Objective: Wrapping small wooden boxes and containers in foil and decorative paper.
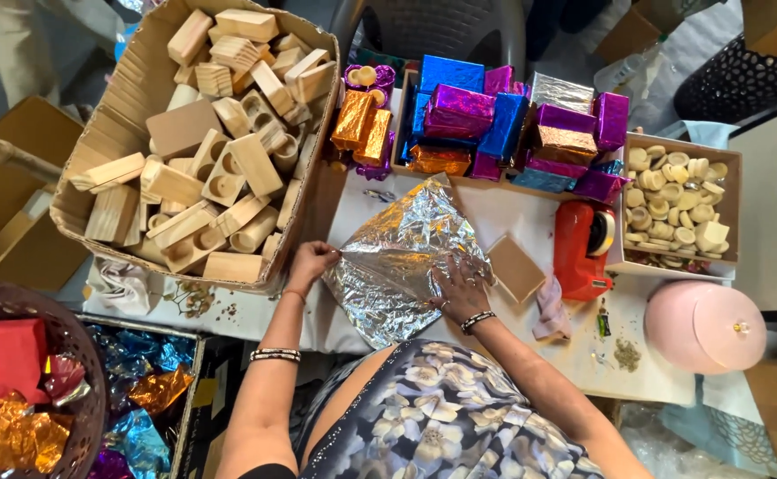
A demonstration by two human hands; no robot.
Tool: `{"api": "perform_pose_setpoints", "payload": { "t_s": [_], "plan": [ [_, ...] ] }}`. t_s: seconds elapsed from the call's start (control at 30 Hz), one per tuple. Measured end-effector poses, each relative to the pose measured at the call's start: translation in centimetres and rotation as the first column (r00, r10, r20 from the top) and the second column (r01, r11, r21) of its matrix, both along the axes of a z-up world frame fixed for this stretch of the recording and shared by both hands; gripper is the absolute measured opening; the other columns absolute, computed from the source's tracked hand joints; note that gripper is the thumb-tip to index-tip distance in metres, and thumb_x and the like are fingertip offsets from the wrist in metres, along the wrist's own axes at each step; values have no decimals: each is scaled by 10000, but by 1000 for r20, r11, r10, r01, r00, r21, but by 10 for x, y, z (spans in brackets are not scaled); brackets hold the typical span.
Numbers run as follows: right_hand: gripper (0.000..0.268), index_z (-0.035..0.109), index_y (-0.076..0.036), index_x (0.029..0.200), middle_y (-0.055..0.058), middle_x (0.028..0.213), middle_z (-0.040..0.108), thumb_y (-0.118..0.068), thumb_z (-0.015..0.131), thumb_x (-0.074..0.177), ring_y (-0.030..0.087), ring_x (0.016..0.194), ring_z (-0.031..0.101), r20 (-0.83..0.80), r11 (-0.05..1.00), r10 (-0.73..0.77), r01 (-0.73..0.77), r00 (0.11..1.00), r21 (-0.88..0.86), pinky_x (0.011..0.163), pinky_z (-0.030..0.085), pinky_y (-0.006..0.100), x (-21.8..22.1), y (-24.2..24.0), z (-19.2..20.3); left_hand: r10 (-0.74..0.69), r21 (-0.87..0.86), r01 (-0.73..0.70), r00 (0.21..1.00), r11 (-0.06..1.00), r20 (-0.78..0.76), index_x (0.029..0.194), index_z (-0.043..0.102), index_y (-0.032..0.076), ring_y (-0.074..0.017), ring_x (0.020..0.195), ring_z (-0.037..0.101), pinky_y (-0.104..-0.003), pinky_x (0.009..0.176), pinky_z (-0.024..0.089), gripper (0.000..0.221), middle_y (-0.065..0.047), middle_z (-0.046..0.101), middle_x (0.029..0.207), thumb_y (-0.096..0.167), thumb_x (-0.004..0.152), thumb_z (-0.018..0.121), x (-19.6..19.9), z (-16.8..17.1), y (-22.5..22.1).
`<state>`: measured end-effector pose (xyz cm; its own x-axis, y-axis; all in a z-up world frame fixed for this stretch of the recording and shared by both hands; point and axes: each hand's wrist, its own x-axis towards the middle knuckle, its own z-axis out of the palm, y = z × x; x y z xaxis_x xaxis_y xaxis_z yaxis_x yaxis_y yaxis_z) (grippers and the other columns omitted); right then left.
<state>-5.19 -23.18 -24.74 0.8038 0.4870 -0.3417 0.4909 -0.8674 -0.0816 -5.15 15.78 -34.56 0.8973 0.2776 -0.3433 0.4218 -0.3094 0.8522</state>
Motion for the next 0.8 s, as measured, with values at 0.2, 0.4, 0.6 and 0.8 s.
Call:
{"api": "perform_pose_setpoints", "payload": {
  "t_s": [0.2, 0.4, 0.6, 0.8],
  "plan": [
    [841, 242, -311, 1602, 134, 1691, 132, -660, 553, 903, 398, 1538, 156, 9, 1000, -14, 15, 1000, -20, 1195, 180, 593, -1, 0, -7, 106, -315, -67, 988, 947, 109, 912, 764, -17, -79, 693, 643, -226, 627, 509, 158, -23, 744, 790, 115, 834, 798, 3, 11, -1],
    [818, 244, -317, 1607, 126, 1690, 131, -657, 526, 918, 394, 1539, 155, 31, 1000, -9, 9, 999, -17, 1189, 185, 603, 0, -1, -12, 230, 151, -239, 970, 959, 79, 1036, 752, 45, -200, 741, 667, -362, 646, 504, 202, -65, 730, 833, 219, 953, 692, -5, 117, -36],
    [781, 295, -298, 1585, 134, 1690, 126, -657, 521, 930, 397, 1536, 151, 55, 1000, -9, 9, 998, -8, 1197, 169, 603, 0, -1, -12, -439, 772, -153, 747, 617, 499, 1298, 635, 111, -311, 1280, 616, -520, 1095, 448, 330, -122, 632, 1328, 251, 1002, 597, -30, 156, -103],
    [640, 426, -282, 1504, 96, 1685, 262, -522, 611, 940, 372, 1515, 283, 5, 966, -140, 135, 990, 222, 1200, 277, 550, 8, -34, -9, -753, 737, 492, 657, 463, 35, 1475, 482, 199, -365, 1486, 274, -668, 1137, 166, 652, -172, 351, 1583, 540, 927, 572, -54, 98, -138]
  ]
}}
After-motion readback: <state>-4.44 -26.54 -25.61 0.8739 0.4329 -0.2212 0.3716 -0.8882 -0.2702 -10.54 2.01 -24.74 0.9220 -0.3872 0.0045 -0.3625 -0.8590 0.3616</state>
